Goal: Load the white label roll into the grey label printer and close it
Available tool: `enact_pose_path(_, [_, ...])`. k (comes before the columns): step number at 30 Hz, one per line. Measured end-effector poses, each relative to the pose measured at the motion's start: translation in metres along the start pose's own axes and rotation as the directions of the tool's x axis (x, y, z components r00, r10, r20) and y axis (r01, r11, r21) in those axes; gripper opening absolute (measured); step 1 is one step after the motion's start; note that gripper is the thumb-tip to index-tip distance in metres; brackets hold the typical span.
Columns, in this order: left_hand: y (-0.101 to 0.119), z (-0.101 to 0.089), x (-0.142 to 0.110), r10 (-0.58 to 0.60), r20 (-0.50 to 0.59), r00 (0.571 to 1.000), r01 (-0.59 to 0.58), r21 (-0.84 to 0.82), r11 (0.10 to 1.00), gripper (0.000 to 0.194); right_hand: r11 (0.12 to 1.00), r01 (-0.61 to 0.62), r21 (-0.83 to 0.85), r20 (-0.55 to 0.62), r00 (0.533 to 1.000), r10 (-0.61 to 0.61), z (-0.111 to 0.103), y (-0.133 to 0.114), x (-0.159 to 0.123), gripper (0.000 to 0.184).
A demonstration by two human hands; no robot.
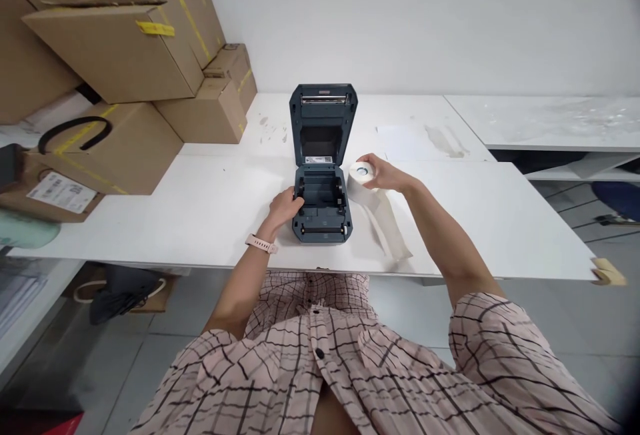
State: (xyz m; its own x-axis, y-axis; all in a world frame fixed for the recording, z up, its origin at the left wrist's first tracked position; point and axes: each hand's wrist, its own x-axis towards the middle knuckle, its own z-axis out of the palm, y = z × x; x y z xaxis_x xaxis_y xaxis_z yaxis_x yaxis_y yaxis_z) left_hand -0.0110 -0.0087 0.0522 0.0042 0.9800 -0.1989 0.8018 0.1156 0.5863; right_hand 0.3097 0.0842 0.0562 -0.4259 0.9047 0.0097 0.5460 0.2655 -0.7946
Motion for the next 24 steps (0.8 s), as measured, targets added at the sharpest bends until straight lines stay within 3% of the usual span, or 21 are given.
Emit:
enact_pose_path(5, [-0.004,0.002,0.002,0.005,0.008,1.000,-0.005,-0.021,1.000,0.031,0.999,-0.038,-0.016,0.060,0.997,0.038,0.012,0.010,0.010,0.078])
enact_pose_path(9, [-0.005,0.002,0.003,0.008,0.002,1.000,-0.008,-0.005,1.000,0.031,0.978,-0.001,0.207,0.069,0.998,-0.014,-0.018,0.024,-0.012,0.084])
enact_pose_path(13, [-0.002,0.000,0.002,0.025,0.019,1.000,-0.025,0.002,1.000,0.033,0.938,-0.070,0.338,-0.033,0.996,0.086,-0.046,0.053,-0.045,0.085])
enact_pose_path(17, [-0.001,-0.001,0.002,0.031,0.019,0.999,-0.031,0.001,1.000,0.034,0.915,-0.188,0.358,0.030,0.981,0.190,-0.025,0.068,-0.061,0.069])
enact_pose_path(20, [-0.001,0.001,0.002,0.015,-0.003,1.000,-0.015,-0.013,1.000,0.035,0.886,-0.199,0.419,0.047,0.979,0.197,-0.003,0.053,-0.068,0.051])
enact_pose_path(24, [-0.003,0.002,0.002,0.023,-0.002,1.000,-0.023,-0.067,0.998,0.035,0.821,0.061,0.567,-0.025,0.998,-0.057,0.001,-0.007,-0.077,0.054])
